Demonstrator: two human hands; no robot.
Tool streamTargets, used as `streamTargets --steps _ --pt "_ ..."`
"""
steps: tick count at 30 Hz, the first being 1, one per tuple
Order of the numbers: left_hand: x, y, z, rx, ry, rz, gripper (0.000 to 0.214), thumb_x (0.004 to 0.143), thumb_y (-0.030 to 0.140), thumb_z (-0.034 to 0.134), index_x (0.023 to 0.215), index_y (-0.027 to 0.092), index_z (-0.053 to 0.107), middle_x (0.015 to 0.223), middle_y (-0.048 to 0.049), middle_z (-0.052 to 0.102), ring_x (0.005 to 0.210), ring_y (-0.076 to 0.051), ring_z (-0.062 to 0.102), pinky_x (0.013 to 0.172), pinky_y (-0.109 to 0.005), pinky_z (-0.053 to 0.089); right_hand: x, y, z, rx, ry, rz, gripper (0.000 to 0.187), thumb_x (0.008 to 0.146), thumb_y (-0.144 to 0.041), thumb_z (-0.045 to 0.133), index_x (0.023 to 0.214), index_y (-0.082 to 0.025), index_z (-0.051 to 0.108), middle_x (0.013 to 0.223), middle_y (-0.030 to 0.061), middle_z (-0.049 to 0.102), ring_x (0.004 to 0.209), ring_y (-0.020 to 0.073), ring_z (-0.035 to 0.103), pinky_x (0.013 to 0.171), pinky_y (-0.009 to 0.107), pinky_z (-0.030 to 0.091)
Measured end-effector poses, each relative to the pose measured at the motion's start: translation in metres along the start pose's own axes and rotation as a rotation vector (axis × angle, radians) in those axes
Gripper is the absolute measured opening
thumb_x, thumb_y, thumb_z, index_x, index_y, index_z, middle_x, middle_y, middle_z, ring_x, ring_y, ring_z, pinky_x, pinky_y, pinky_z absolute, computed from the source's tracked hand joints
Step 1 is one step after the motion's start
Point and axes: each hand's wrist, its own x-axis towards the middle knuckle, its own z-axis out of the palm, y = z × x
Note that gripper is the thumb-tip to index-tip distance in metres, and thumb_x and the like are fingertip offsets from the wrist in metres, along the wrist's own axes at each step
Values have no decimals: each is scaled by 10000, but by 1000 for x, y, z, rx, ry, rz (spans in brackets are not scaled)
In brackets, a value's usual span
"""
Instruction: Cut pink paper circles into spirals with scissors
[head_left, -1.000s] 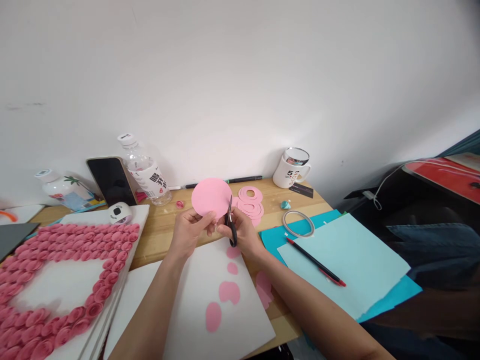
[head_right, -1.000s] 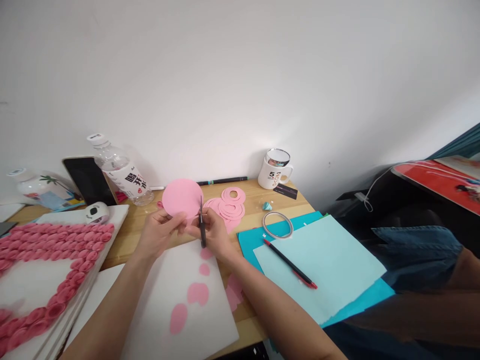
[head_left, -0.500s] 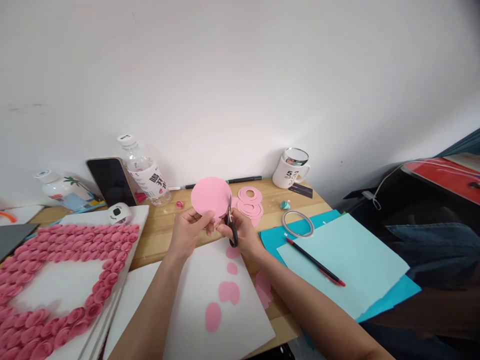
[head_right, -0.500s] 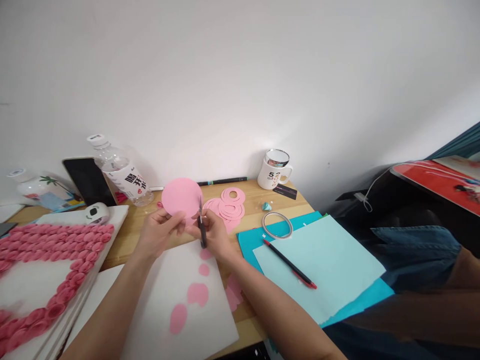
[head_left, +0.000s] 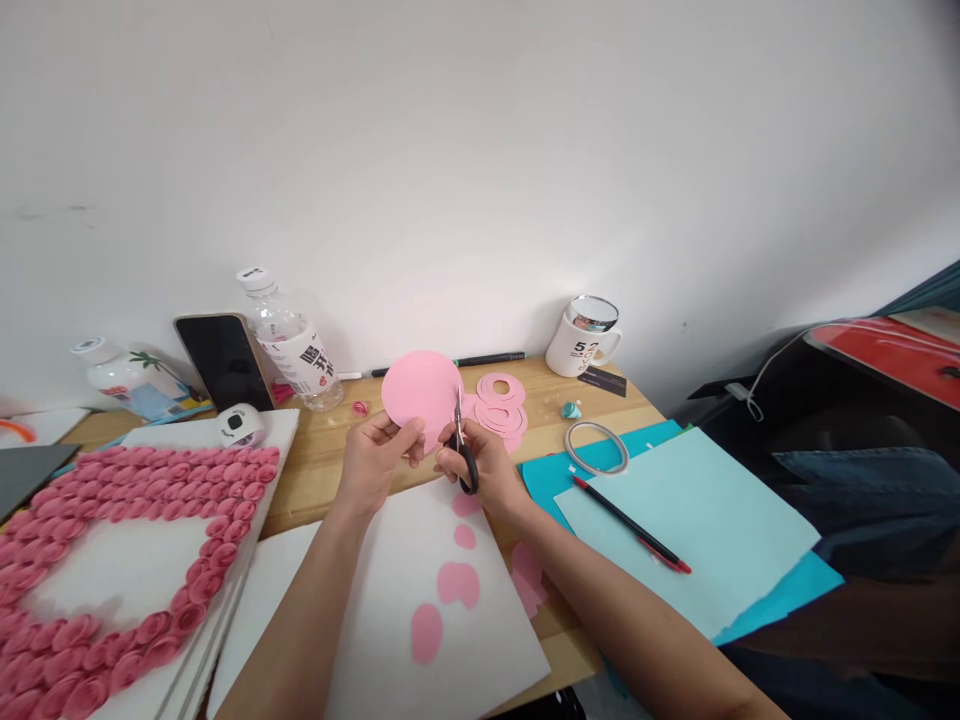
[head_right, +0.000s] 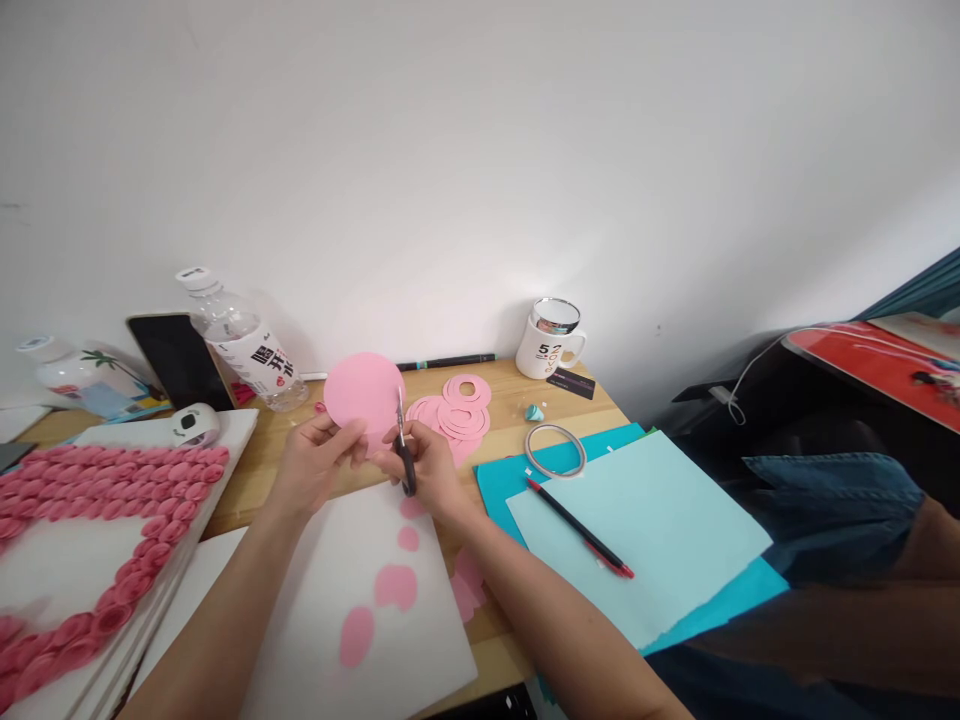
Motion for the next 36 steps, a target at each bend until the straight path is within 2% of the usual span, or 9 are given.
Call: streamTargets --steps 6,8,12,16,20,24,29,36 --pt "-2 3 3 -123 -81 -43 226 712 355 662 700 154 561 550 9 599 439 -103 531 434 -237 429 1 8 2 -30 -5 -10 307 675 -405 699 774 -192 501 523 -59 499 439 82 435 432 212 328" --pt "-2 3 4 -133 -75 -59 242 701 364 675 731 156 555 561 8 618 414 -109 535 417 -244 431 1 12 3 -34 -5 -10 328 657 -410 715 771 -195 494 541 -56 515 434 82 441 423 210 331" --pt "-1 -3 5 -140 -10 -55 246 638 315 737 670 148 560 502 16 602 387 -91 501 403 -229 409 1 18 5 -30 -14 -11 348 648 -420 727 774 -197 491 532 -63 505 435 82 439 427 208 337" --pt "0 -9 5 -134 6 -91 253 620 319 748 571 120 600 481 -11 594 391 -97 492 405 -249 408 1 17 4 -25 -27 -44 373 644 -442 733 797 -196 497 592 -40 532 489 94 457 473 224 366" --pt "-1 -11 5 -88 -10 -134 238 614 318 754 598 102 655 532 -32 621 413 -93 503 420 -242 400 3 15 1 -6 -16 -109 404 629 -442 755 827 -197 502 674 -24 536 570 107 474 550 240 390" --pt "-2 -10 4 -77 -33 -143 236 627 325 746 587 111 653 510 -15 601 405 -84 492 420 -231 396 3 15 0 2 -27 -89 441 629 -463 753 869 -203 491 688 -16 534 629 135 503 587 258 396" --pt "-1 -10 3 -79 -37 -137 234 634 326 745 586 114 657 517 -15 603 408 -74 481 435 -226 404 3 16 0 -22 -13 -100 412 643 -464 742 836 -200 492 686 -15 530 610 121 470 555 239 360" --pt "-1 -9 3 -67 -41 -134 239 646 326 739 649 92 688 548 -40 622 432 -83 488 452 -239 409 2 14 1 -6 -24 -127 376 664 -447 727 836 -191 512 733 -2 534 621 117 477 557 232 374"
